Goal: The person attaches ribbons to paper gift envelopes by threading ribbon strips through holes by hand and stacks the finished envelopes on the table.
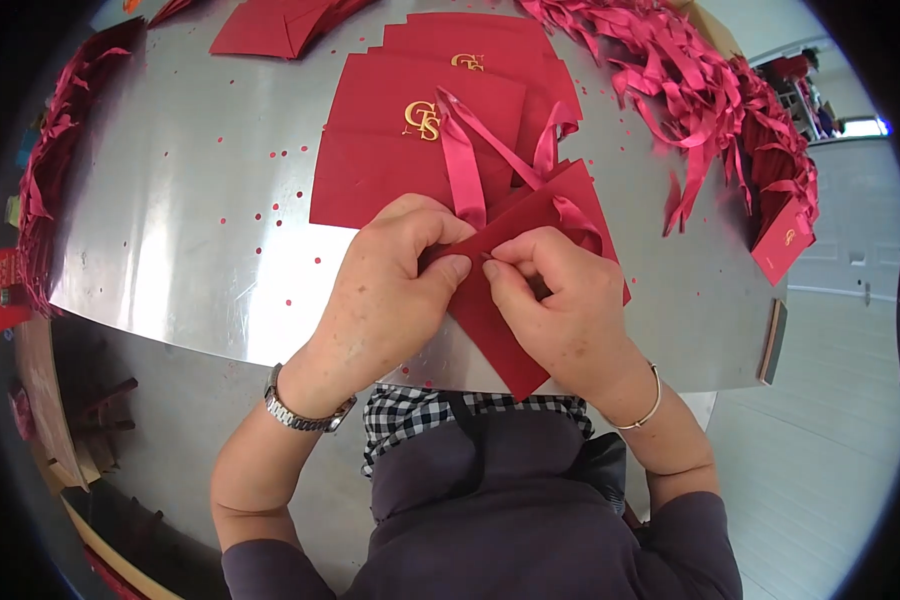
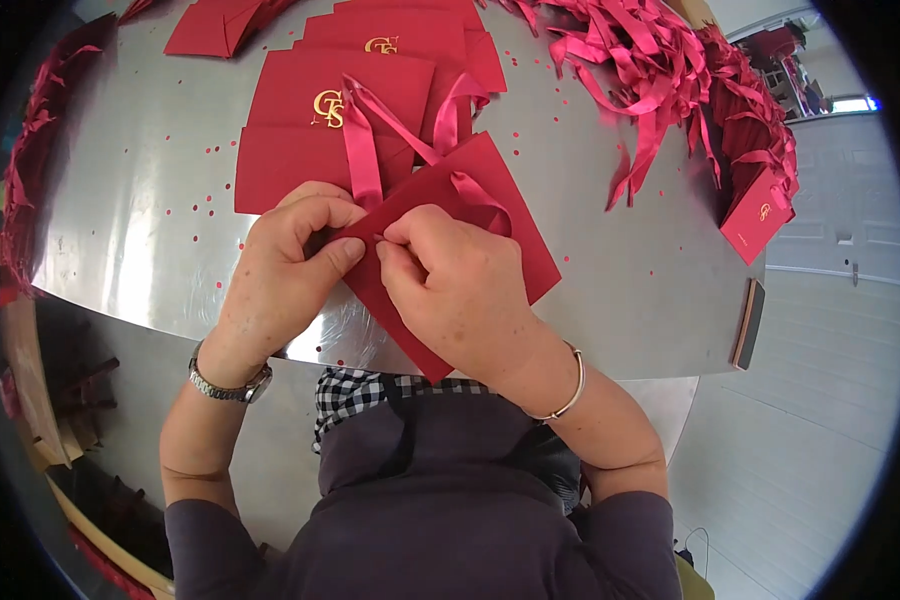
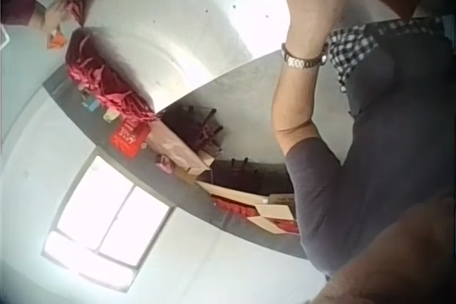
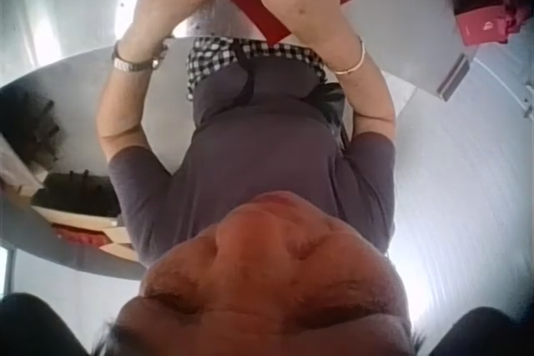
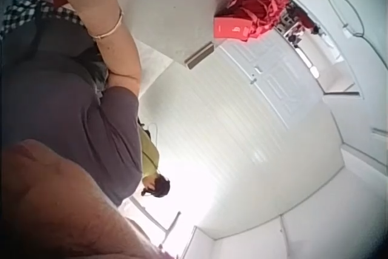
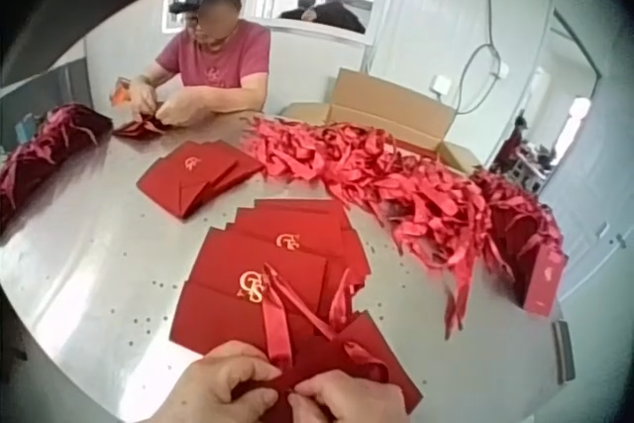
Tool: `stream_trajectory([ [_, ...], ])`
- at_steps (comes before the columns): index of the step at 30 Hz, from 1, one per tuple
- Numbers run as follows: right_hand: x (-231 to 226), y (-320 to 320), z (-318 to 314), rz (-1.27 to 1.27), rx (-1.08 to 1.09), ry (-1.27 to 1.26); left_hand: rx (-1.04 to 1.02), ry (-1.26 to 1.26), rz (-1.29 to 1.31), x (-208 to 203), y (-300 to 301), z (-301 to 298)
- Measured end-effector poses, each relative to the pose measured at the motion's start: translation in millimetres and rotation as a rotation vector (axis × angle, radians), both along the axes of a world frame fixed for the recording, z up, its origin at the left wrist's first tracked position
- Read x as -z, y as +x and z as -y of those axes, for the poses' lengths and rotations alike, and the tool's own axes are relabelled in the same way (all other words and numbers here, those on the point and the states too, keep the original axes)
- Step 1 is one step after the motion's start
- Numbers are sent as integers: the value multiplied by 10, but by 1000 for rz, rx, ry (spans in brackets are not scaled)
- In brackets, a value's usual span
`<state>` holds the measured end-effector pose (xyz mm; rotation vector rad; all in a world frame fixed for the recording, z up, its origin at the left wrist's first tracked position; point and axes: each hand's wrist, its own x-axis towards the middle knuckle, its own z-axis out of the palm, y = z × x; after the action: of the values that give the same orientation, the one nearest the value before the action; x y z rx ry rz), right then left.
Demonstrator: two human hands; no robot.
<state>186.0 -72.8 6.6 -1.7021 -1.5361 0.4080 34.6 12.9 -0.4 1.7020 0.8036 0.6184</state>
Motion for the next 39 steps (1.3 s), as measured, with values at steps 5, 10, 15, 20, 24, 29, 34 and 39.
stream_trajectory([
  [5, 17, -40, -34, 98, 32, 26, 18, 4, 13, 43, -48, 10],
  [10, -24, -39, -139, 504, -74, 77, 2, 169, 23, 109, -30, -8],
  [15, -243, -77, -174, 967, -212, 79, -47, 358, 134, 115, 75, -9],
  [20, -197, -3, -189, 674, -224, -11, -3, 350, 92, 157, 0, 35],
  [24, -192, -56, -109, 692, -255, -45, -15, 414, 102, 148, 20, 136],
  [29, -194, -124, -186, 729, -242, -71, -52, 502, 111, 162, 53, 155],
  [34, -191, -79, -263, 444, -146, -241, -103, 389, 118, 227, 9, 100],
  [39, -79, -55, -186, 191, -116, -145, -123, 258, 164, 231, -54, 96],
])
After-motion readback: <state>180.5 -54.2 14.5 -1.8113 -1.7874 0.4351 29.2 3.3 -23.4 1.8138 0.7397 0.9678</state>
